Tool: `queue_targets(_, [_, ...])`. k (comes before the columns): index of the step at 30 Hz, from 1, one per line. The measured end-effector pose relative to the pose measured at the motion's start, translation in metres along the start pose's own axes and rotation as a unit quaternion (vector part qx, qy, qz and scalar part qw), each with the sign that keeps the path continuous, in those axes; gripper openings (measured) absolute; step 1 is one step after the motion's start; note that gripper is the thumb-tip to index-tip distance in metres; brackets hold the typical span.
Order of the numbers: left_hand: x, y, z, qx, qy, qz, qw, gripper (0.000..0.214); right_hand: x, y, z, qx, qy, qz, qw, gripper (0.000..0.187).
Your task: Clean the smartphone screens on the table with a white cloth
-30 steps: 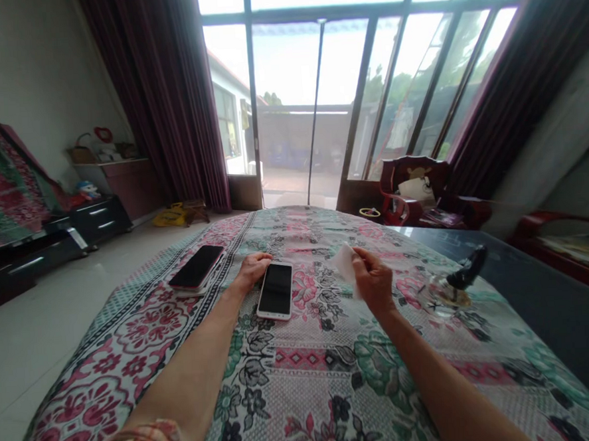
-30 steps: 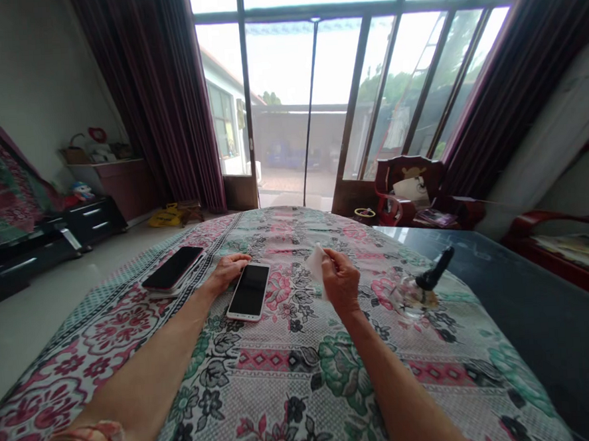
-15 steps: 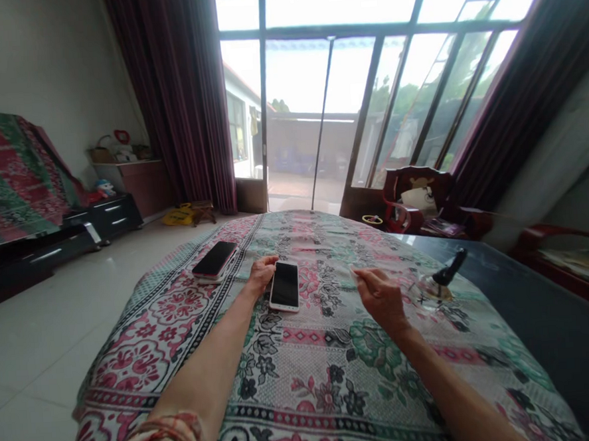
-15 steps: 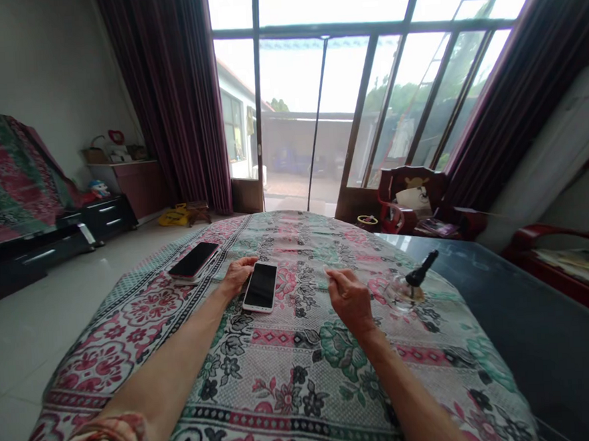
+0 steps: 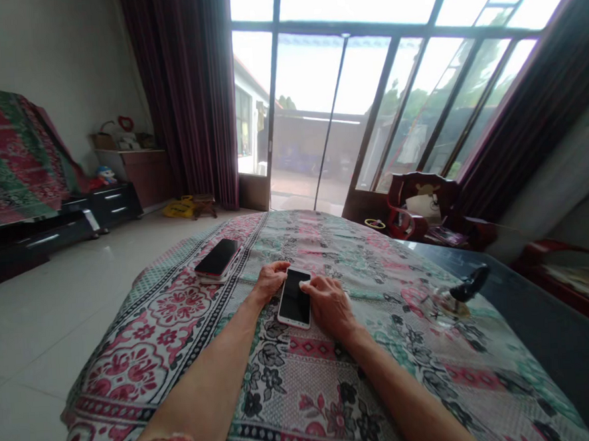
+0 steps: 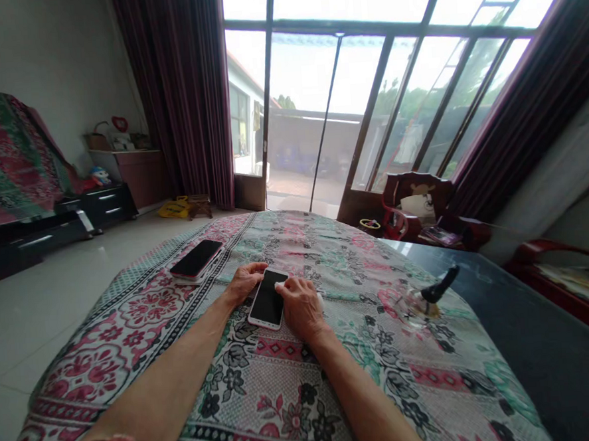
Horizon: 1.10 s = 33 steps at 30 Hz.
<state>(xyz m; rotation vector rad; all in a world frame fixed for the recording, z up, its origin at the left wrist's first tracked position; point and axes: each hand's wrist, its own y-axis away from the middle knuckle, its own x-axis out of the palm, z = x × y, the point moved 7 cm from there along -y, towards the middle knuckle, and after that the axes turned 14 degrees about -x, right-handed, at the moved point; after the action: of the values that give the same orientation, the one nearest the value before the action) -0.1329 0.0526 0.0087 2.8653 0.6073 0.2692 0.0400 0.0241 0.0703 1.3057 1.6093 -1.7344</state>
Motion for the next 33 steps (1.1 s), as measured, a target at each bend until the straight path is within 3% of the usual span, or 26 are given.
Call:
queue_targets(5, [0.001,-0.003,-0.002,-0.006,-0.012,-0.004,1.0,0.038,0.006,-0.001,-0.002,-0.003,-0.028,0.006,1.0,0.031])
queue_targets(9, [0.002,-0.001,-0.006,-0.001,-0.022,-0.009,1.0,0.037,0.002,0.009,-0.016,0.029,-0.024,0.005,0.999,0.019])
queue_targets(13, [0.001,0.0,-0.009,-0.002,-0.032,-0.008,0.999,0.037,-0.006,0.018,-0.027,0.067,-0.009,-0.044,0.997,0.016])
queue_targets(18, [0.004,0.003,-0.009,-0.015,-0.008,0.022,1.0,0.037,-0.008,0.011,-0.022,0.048,-0.025,-0.082,0.995,0.026])
queue_targets(27, [0.001,-0.001,-0.01,0.008,-0.011,0.02,1.0,0.036,0.022,-0.035,-0.014,-0.001,-0.007,-0.015,1.0,0.026])
queue_targets(33, [0.002,-0.004,-0.009,0.016,-0.024,0.017,0.999,0.037,0.023,-0.029,-0.018,0.008,-0.03,-0.007,1.0,0.025])
